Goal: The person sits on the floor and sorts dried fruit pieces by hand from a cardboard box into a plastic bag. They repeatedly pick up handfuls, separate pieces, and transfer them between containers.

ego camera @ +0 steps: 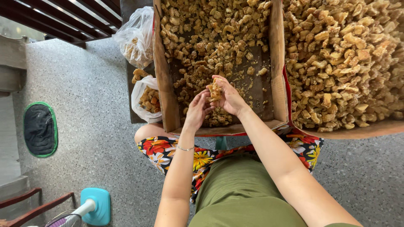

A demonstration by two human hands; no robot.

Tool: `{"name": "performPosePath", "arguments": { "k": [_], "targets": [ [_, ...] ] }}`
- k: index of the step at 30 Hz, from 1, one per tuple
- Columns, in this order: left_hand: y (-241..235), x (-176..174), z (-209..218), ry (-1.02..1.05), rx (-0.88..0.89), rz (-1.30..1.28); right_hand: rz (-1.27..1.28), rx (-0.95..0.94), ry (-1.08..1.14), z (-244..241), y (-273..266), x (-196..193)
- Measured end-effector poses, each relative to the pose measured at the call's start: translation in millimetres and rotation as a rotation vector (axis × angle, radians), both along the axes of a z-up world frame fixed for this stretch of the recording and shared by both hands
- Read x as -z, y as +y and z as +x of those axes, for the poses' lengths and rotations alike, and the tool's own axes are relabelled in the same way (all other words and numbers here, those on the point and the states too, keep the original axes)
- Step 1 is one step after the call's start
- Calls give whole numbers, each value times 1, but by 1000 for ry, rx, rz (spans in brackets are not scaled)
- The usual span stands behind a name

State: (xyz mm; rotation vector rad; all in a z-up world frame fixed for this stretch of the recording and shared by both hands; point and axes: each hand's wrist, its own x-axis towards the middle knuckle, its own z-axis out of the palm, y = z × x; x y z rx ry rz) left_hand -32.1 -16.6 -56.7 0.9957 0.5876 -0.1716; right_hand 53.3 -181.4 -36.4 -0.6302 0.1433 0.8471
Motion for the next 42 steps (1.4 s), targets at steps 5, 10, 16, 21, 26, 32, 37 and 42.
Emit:
{"name": "performPosePath", "arguments": {
  "k": [5,10,16,21,26,32,37,42],
  "targets": [
    [0,8,-2,-108,63,135,21,39,104,-2,-6,12],
    [3,-2,-4,-80,-67,292,145,66,210,-2,-5,4],
    [-16,-20,-12,-256,106,1087,121,30,244,-5,-4,14],
    [-36,-43,-16,-709,235,1407,63,68,247,-2,-2,24],
    [-34,-45,-7,-646,93,1331,-14,78,306,-3,-3,34],
    [-36,-51,36,-333,295,1178,-292,-40,343,-1,5,53],
    [-92,-29,119,-398,790,1272,-384,-154,256,-13,4,80],
    [-141,12,166,-549,1025,1565,-140,-112,420,-16,24,123]
  ]
}}
